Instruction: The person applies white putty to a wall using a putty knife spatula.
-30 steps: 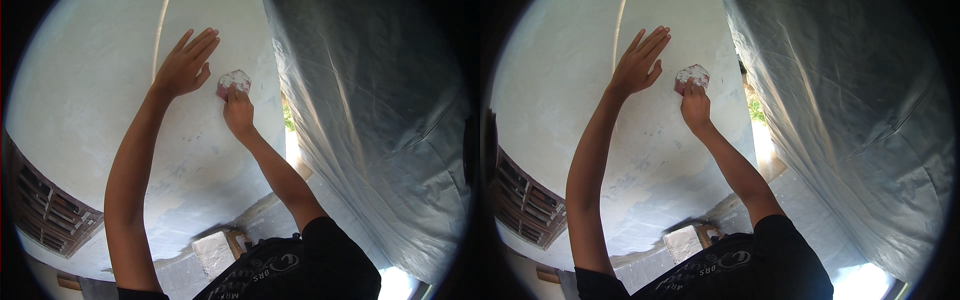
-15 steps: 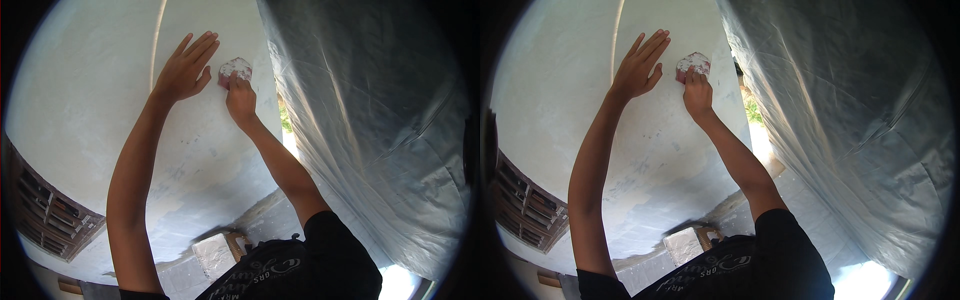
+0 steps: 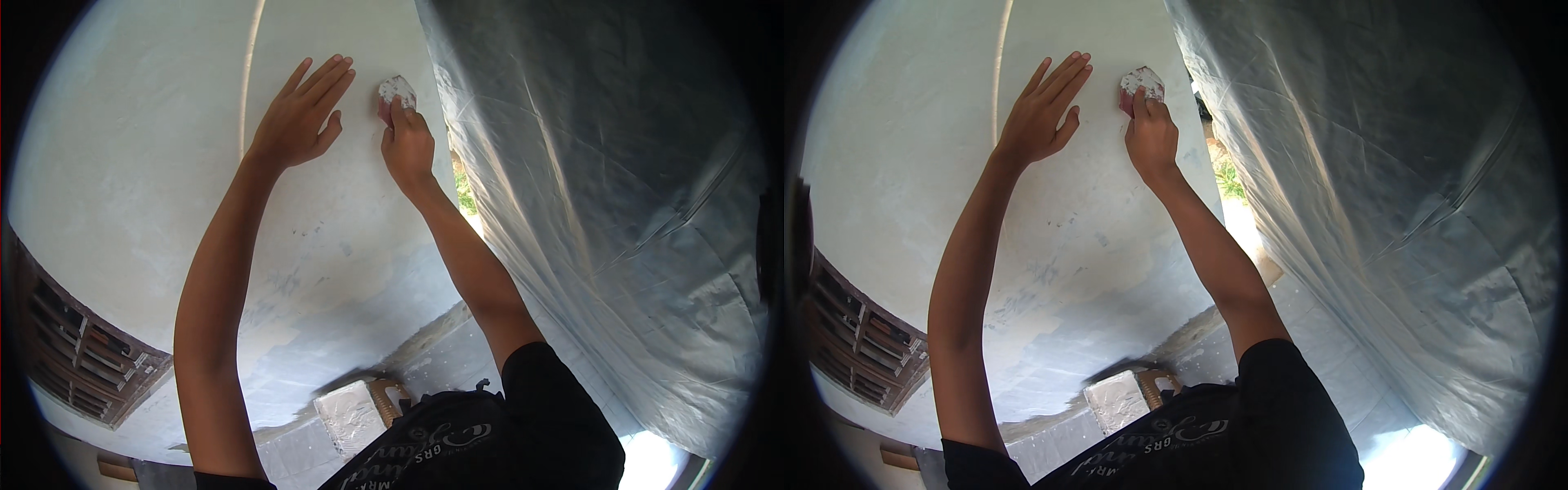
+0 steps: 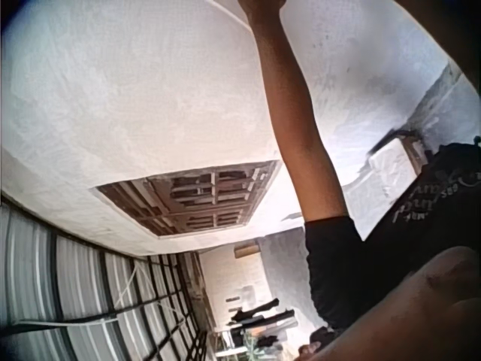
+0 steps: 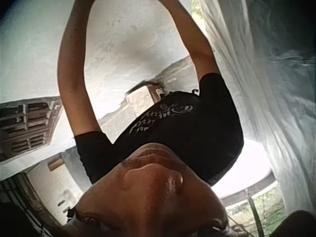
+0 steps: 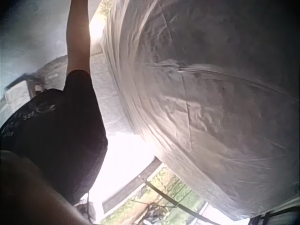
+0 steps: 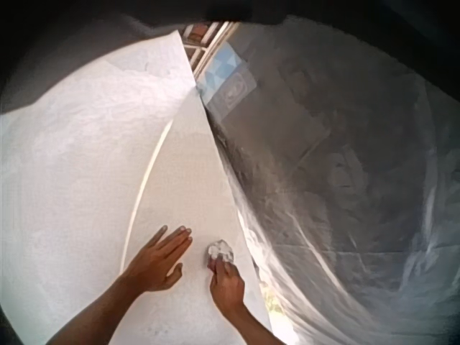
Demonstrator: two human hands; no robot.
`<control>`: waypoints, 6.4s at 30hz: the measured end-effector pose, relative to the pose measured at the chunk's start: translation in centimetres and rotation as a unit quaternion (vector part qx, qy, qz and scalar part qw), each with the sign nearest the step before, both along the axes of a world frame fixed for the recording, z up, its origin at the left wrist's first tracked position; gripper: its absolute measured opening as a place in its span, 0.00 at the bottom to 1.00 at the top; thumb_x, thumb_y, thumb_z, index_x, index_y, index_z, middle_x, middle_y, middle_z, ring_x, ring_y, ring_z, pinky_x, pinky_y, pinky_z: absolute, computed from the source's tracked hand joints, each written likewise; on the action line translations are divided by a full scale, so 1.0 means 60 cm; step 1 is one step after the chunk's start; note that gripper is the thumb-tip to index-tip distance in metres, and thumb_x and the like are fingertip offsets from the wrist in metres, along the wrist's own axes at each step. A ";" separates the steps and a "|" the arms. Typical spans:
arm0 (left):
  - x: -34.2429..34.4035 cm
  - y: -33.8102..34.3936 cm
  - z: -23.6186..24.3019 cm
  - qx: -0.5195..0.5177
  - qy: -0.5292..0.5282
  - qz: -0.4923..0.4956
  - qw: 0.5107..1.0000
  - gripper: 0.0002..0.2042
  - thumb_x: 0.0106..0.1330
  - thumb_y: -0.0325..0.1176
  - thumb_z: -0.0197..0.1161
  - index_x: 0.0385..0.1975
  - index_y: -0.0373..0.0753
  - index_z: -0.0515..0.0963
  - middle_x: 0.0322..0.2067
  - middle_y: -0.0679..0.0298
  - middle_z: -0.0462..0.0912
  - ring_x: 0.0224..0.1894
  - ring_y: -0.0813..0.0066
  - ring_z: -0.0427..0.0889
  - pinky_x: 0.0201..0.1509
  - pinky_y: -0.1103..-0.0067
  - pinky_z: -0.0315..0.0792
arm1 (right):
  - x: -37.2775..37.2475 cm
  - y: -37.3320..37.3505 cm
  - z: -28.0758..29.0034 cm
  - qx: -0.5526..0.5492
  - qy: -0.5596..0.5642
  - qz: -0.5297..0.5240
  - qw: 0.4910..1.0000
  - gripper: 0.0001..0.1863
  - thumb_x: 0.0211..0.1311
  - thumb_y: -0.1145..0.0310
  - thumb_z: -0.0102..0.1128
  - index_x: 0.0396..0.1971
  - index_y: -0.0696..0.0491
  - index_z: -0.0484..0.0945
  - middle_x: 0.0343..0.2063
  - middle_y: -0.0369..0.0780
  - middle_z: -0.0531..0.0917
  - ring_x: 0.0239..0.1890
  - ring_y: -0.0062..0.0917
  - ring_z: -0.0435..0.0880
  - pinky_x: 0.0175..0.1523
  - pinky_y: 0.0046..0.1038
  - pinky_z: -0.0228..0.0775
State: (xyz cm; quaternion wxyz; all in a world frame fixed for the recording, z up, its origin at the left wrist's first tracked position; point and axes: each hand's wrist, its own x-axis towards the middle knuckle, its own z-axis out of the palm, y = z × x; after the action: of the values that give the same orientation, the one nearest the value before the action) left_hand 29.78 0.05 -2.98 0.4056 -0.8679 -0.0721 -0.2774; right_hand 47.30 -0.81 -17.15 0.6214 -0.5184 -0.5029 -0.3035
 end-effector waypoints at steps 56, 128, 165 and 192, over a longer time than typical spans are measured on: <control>-0.031 -0.021 -0.046 -0.072 -0.066 -0.004 0.995 0.29 0.61 0.26 0.55 0.66 0.36 0.66 0.68 0.59 0.67 0.73 0.64 0.62 0.77 0.59 0.53 | -0.016 0.015 -0.022 0.034 -0.091 0.058 0.994 0.30 0.46 0.83 0.65 0.56 0.60 0.76 0.28 0.41 0.76 0.33 0.34 0.78 0.36 0.33 0.75; -0.004 -0.020 -0.052 -0.066 -0.051 -0.010 0.996 0.28 0.61 0.26 0.55 0.66 0.36 0.67 0.68 0.59 0.68 0.72 0.65 0.63 0.77 0.59 0.53 | -0.031 -0.052 -0.152 -0.146 -0.006 0.126 0.981 0.30 0.50 0.81 0.63 0.57 0.66 0.73 0.33 0.49 0.80 0.37 0.40 0.81 0.41 0.37 0.78; -0.021 -0.028 -0.061 -0.060 -0.058 0.007 0.996 0.27 0.61 0.27 0.56 0.64 0.35 0.69 0.66 0.59 0.70 0.72 0.65 0.63 0.77 0.60 0.55 | -0.036 -0.068 -0.120 -0.136 0.047 0.096 0.985 0.28 0.49 0.79 0.63 0.55 0.66 0.75 0.29 0.48 0.81 0.34 0.41 0.84 0.38 0.37 0.80; -0.112 -0.120 -0.182 -0.208 -0.151 -0.014 0.966 0.30 0.60 0.23 0.54 0.67 0.36 0.66 0.69 0.58 0.66 0.73 0.61 0.62 0.76 0.58 0.53 | -0.051 -0.221 -0.200 -0.202 0.515 0.553 0.623 0.04 0.68 0.75 0.59 0.35 0.57 0.82 0.30 0.34 0.82 0.30 0.15 0.76 0.36 0.20 0.70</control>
State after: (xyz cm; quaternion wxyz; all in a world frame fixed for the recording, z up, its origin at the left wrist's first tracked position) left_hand 23.07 -7.16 -13.89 0.1970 -0.8821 -0.1767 -0.3898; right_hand 44.25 -14.04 -29.14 0.7089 -0.3266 -0.3413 0.5237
